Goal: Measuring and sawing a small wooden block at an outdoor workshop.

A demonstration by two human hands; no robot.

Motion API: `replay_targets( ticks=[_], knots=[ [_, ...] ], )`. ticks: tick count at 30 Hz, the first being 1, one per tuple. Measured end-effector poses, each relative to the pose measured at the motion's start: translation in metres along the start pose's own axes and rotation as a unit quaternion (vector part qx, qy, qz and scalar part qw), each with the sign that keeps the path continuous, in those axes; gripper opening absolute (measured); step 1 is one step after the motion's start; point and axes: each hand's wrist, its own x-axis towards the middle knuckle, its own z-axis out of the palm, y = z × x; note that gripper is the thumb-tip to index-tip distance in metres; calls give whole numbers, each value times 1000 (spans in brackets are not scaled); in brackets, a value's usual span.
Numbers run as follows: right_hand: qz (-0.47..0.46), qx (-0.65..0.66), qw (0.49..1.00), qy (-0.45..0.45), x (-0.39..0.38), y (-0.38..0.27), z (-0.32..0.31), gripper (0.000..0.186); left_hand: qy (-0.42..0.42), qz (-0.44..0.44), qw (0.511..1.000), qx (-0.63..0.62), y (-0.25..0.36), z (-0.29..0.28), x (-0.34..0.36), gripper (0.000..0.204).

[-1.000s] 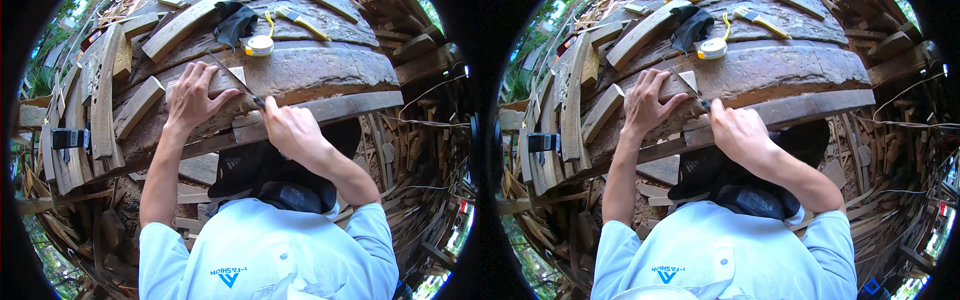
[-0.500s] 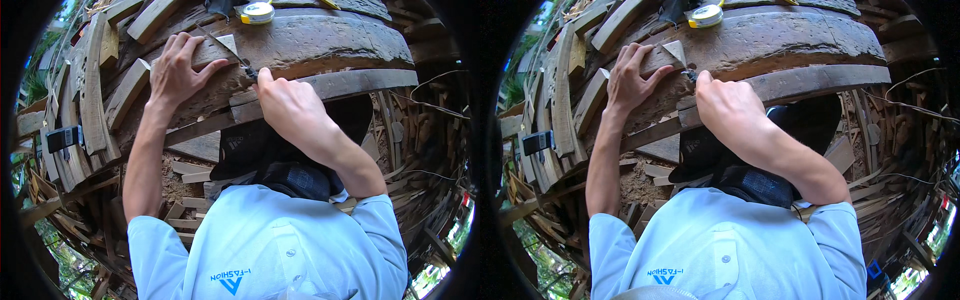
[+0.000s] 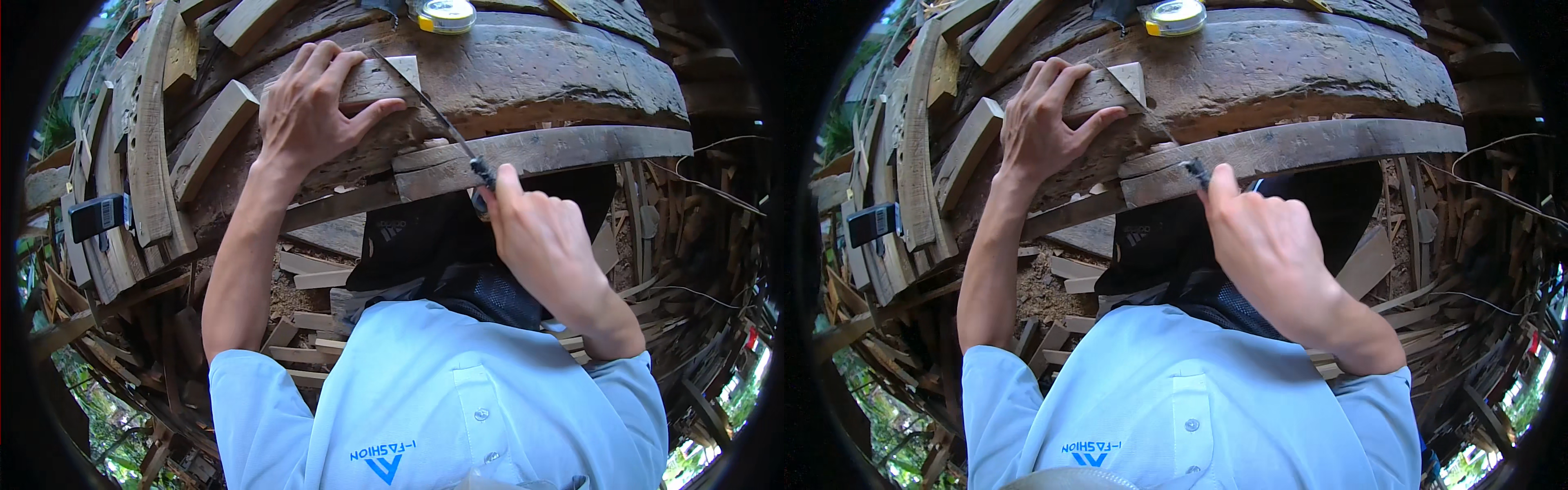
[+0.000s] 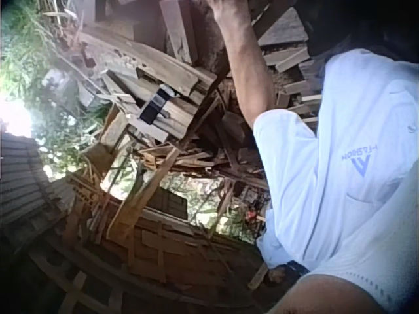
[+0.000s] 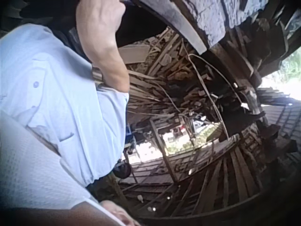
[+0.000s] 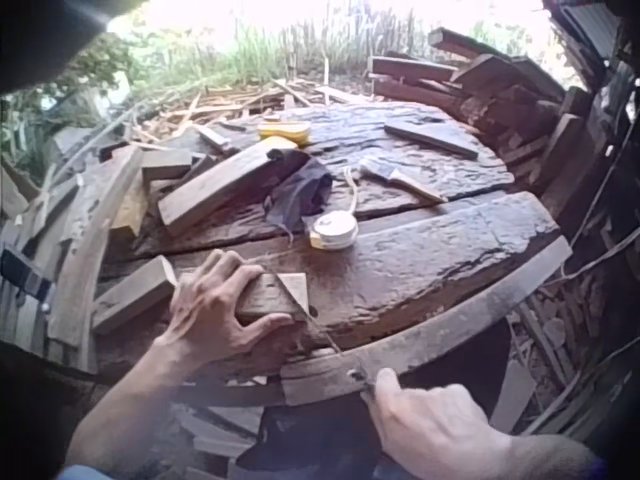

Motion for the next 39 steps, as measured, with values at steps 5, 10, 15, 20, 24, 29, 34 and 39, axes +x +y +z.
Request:
replay_targets(
  ticks=[5, 10, 15, 20, 24, 29, 34, 39],
  knots=[
    [-207, 6, 943, 259, 46, -3, 19, 17, 2, 21, 1000, -3, -9, -1, 0, 70],
    [17, -9, 1000, -21, -3, -7, 0, 18, -4, 11, 1000, 0, -15, -2, 2, 70],
    [-198, 41, 941, 273, 39, -7, 26, 18, -10, 14, 1000, -18, -17, -6, -3, 72],
    [-5, 3, 999, 40, -8, -11, 6, 20, -22, -8, 999, -33, -7, -5, 2, 66],
    [-57, 22, 992, 113, 27, -9, 17, 21, -3, 37, 999, -15, -3, 0, 2, 73],
    [-33, 3, 994, 108, 23, -17, 22, 23, -14, 64, 998, -21, -6, -5, 2, 73],
    [18, 0, 1000, 25, -18, -15, 9, 17, -10, -4, 1000, -11, -28, 2, 0, 71],
    [-125, -78, 976, 161, 4, 0, 26, 26, 5, 11, 1000, -10, -5, -1, -1, 71]
  ],
)
